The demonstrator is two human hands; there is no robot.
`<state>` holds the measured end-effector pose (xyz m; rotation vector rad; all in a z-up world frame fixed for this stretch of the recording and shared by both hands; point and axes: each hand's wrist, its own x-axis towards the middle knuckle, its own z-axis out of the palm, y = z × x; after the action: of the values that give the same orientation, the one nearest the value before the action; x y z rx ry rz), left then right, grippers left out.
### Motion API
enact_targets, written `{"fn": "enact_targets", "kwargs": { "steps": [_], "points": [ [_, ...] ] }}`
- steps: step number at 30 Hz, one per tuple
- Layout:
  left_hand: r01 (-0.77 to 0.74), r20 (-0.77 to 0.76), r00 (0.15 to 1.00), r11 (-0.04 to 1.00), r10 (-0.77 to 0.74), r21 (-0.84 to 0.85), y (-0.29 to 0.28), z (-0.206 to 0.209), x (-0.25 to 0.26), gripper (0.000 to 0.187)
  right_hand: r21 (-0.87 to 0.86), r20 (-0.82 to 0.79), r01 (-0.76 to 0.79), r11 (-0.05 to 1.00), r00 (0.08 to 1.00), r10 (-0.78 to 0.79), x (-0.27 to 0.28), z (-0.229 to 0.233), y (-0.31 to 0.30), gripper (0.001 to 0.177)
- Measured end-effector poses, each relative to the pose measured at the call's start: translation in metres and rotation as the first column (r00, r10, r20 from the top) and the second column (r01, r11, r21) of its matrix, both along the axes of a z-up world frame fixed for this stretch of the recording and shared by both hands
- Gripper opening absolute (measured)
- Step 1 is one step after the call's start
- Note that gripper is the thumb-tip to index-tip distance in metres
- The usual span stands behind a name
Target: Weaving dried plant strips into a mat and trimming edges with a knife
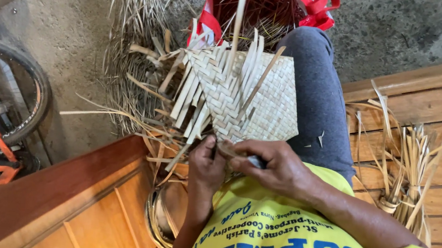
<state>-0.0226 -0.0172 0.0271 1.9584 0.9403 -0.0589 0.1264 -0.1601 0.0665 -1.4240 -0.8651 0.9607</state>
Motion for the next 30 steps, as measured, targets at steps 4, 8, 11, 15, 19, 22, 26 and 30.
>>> {"fn": "enact_targets", "kwargs": {
  "steps": [4, 8, 11, 15, 19, 22, 26, 30],
  "points": [
    [-0.170, 0.096, 0.977, 0.969, 0.189, -0.178, -0.002, 0.012, 0.007, 0.040, 0.125, -0.391, 0.241, 0.962, 0.904, -0.176, 0.002, -0.027, -0.018, 0.040],
    [-0.257, 0.090, 0.952, 0.923, 0.293, -0.286, -0.005, 0.033, 0.015, 0.038, 0.061, -0.372, 0.311, 0.948, 0.889, -0.268, 0.002, -0.061, -0.041, 0.031],
    [-0.249, 0.187, 0.932, 0.922, 0.311, -0.297, 0.004, 0.018, 0.016, 0.038, 0.036, -0.297, 0.288, 0.957, 0.918, -0.265, 0.001, -0.041, -0.035, 0.028],
    [-0.265, 0.206, 0.920, 0.915, 0.334, -0.303, 0.005, 0.015, 0.014, 0.038, 0.027, -0.166, 0.296, 0.955, 0.943, -0.287, 0.009, -0.020, -0.022, 0.027],
    [-0.278, 0.211, 0.902, 0.882, 0.376, -0.380, 0.011, -0.023, -0.003, 0.038, -0.030, 0.110, 0.264, 0.964, 0.960, -0.259, 0.003, -0.036, -0.025, 0.027],
    [-0.286, 0.224, 0.892, 0.874, 0.393, -0.394, 0.007, -0.009, 0.003, 0.035, -0.031, 0.156, 0.276, 0.961, 0.951, -0.268, -0.007, -0.051, -0.024, 0.025],
    [-0.247, 0.231, 0.914, 0.909, 0.333, -0.335, 0.007, 0.001, 0.003, 0.032, -0.023, 0.185, 0.296, 0.955, 0.940, -0.286, -0.010, -0.056, -0.023, 0.024],
    [-0.101, 0.224, 0.962, 0.963, 0.159, -0.249, 0.007, 0.018, 0.018, 0.029, -0.030, 0.202, 0.294, 0.955, 0.938, -0.283, -0.012, -0.057, -0.022, 0.025]
  ]
}}
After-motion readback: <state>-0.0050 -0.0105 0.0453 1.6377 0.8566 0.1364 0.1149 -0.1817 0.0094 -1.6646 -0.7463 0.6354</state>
